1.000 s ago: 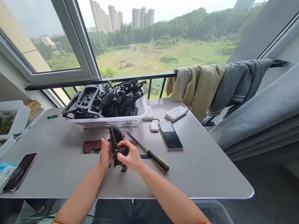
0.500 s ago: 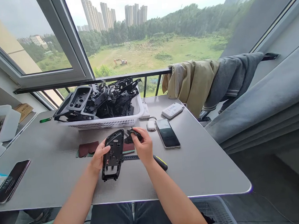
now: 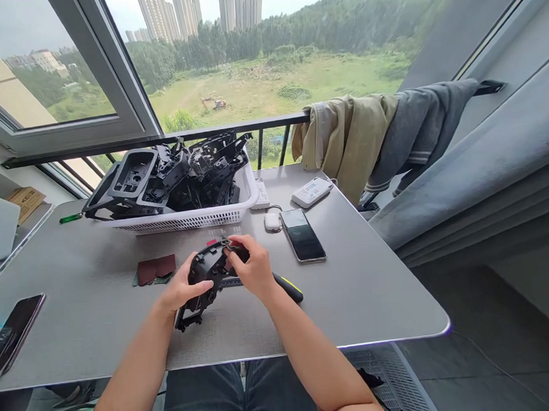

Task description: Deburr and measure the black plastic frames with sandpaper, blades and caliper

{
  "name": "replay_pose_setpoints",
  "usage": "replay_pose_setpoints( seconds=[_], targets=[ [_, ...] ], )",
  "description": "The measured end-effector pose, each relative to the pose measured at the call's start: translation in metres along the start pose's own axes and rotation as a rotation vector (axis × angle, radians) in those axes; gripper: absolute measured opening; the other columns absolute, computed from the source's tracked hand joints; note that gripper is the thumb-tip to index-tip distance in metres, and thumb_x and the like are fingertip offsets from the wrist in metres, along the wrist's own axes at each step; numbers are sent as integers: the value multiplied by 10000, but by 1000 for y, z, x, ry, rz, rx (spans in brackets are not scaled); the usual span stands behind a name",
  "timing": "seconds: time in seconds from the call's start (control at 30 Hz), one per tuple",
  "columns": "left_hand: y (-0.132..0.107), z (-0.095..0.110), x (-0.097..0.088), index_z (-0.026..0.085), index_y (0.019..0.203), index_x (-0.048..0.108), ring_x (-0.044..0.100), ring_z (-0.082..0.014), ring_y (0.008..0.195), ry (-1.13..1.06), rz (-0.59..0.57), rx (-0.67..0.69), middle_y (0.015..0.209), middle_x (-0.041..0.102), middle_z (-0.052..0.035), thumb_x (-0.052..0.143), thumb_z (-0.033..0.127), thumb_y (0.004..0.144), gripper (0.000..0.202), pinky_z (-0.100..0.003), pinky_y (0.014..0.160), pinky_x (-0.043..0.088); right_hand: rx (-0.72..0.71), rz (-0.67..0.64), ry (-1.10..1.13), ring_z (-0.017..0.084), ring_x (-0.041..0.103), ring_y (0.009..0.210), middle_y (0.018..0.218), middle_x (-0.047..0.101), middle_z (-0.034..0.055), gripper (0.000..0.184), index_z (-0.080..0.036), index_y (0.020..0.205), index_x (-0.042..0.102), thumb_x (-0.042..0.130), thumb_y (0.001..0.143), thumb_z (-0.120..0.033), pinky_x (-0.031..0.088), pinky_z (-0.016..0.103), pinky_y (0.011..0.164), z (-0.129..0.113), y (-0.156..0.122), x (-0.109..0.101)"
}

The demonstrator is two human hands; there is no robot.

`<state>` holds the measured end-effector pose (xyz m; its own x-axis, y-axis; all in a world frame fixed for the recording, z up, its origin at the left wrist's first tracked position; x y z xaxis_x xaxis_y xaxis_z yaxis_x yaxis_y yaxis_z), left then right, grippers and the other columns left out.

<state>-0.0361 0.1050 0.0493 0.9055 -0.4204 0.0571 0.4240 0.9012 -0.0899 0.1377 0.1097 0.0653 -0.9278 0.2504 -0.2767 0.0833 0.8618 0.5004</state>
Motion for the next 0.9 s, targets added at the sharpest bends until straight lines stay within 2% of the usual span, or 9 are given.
replay_pose_setpoints(
  seconds=[0.1, 0.17, 0.23, 0.33, 0.47, 0.53, 0.7, 0.9],
  targets=[
    [-5, 2, 1, 212, 1071, 552, 533, -153, 735, 120, -53, 20, 859, 588, -3, 786, 321, 697, 455, -247, 651, 427, -111, 6, 40, 201, 661, 832, 897, 684, 49, 81, -232, 951, 647, 607, 881, -233, 554, 349, 760, -13, -4, -1],
    [-7, 3, 2, 218, 1089, 540, 503, -141, 712, 203, -68, 47, 851, 561, 7, 770, 312, 716, 449, -241, 631, 409, -256, -69, 58, 204, 655, 880, 938, 690, 61, 79, -236, 935, 652, 598, 890, -200, 551, 357, 785, -26, -8, 3],
    [-9, 4, 4, 222, 1131, 518, 499, -142, 717, 273, -75, 64, 875, 559, 4, 743, 304, 742, 457, -243, 629, 406, -332, -147, 39, 206, 645, 908, 960, 681, 71, 119, -237, 954, 652, 571, 904, -167, 551, 367, 798, -32, -12, 9],
    [-10, 5, 6, 217, 1177, 483, 511, -145, 739, 357, -98, 54, 936, 576, -12, 689, 296, 786, 449, -250, 640, 413, -294, -141, -24, 200, 643, 880, 962, 643, 76, 134, -228, 962, 641, 554, 905, -142, 560, 352, 762, -27, -12, 11],
    [-10, 4, 9, 216, 1220, 429, 506, -132, 721, 404, -139, 28, 960, 569, -11, 647, 289, 813, 468, -249, 627, 411, -204, 43, -87, 193, 647, 816, 900, 635, 57, 118, -222, 939, 617, 584, 883, -123, 561, 331, 720, -19, -9, 3],
    [-10, 2, 9, 214, 1238, 405, 503, -127, 702, 408, -162, 13, 926, 562, -2, 631, 287, 822, 479, -249, 618, 411, -214, 82, -51, 188, 651, 810, 885, 650, 46, 139, -229, 940, 608, 600, 872, -109, 562, 327, 724, -21, -10, 0],
    [-11, 1, 10, 209, 1209, 415, 501, -124, 696, 445, -166, 28, 868, 551, 19, 625, 254, 816, 449, -253, 631, 409, -342, -110, 33, 179, 651, 849, 905, 654, 52, 181, -236, 991, 613, 567, 895, -90, 569, 304, 704, -34, -14, 8],
    [-11, 3, 9, 211, 1198, 406, 489, -110, 654, 449, -153, 20, 882, 557, 24, 619, 259, 813, 442, -242, 590, 398, -270, -73, 2, 156, 627, 782, 905, 581, 45, 163, -228, 957, 646, 587, 881, -97, 567, 297, 669, -30, -14, 7]
  ],
)
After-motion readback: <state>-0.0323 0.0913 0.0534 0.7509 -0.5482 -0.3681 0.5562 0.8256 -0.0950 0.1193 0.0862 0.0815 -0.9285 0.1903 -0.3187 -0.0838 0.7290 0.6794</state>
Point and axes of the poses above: each hand's wrist, its own y-axis towards the middle knuckle, its own x-axis out of the palm, z = x × y, the point moved 5 cm from there along y, towards the middle knuckle
